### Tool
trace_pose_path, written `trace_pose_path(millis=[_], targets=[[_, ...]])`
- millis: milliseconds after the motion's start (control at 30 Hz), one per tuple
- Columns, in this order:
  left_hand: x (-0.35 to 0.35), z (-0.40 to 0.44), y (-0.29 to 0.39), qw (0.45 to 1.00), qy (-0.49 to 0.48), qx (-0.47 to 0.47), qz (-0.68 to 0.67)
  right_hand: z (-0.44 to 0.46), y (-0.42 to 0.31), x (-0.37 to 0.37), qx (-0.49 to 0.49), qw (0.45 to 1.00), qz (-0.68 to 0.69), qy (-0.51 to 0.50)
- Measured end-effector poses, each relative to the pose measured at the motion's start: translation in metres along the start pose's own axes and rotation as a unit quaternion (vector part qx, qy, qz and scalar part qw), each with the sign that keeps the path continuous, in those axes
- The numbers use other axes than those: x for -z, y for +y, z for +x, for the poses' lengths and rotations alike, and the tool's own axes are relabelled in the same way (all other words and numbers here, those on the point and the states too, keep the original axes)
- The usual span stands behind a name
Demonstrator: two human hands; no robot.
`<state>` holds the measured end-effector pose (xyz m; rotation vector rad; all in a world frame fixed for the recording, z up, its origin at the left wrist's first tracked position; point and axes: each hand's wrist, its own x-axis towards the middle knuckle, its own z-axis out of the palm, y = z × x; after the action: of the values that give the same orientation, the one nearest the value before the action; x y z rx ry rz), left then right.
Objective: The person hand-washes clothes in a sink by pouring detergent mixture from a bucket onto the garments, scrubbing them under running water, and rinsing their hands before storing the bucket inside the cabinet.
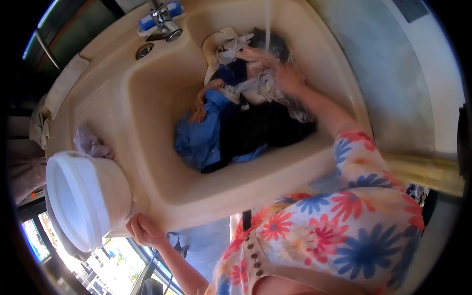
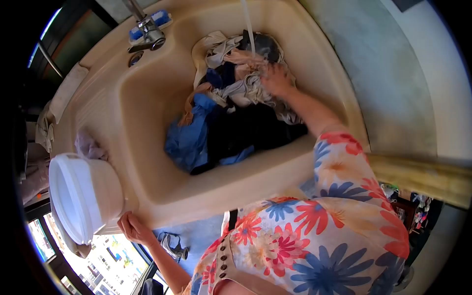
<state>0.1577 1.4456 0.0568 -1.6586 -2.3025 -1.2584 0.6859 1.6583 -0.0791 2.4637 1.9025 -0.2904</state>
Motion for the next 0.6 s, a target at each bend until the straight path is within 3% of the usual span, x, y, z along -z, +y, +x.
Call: trace_pose_path(millis=[33,67,167,400,500,567,600], targets=[[0.0,-0.001,-0.004,1.0,0.003,0.013,0.005,0.004,-0.004,-0.017,-0.003,0.999,-0.034,-0.016],[-0.001,-0.003,0.003,0.999,0.006,0.032,0.004,0.009,0.007,-0.036,0.051,0.997,-0.035,0.038],[-0.004,-0.002,0.025,0.996,0.006,0.083,0.027,0.061,0.025,-0.012,0.116,0.962,-0.105,-0.225],[-0.006,0.0,0.022,0.993,0.003,0.083,0.078,0.073,-0.013,0.039,0.081,0.975,-0.07,-0.197],[0.0,-0.002,0.016,0.994,-0.003,0.081,0.075,0.09,-0.02,0.073,0.285,0.917,-0.111,-0.258],[-0.003,-0.001,0.016,0.996,-0.006,0.071,0.063,0.098,-0.031,0.103,0.082,0.955,0.061,-0.279],[-0.003,-0.002,0.019,0.996,-0.004,0.065,0.057,0.098,-0.036,0.11,0.051,0.95,0.158,-0.264]])
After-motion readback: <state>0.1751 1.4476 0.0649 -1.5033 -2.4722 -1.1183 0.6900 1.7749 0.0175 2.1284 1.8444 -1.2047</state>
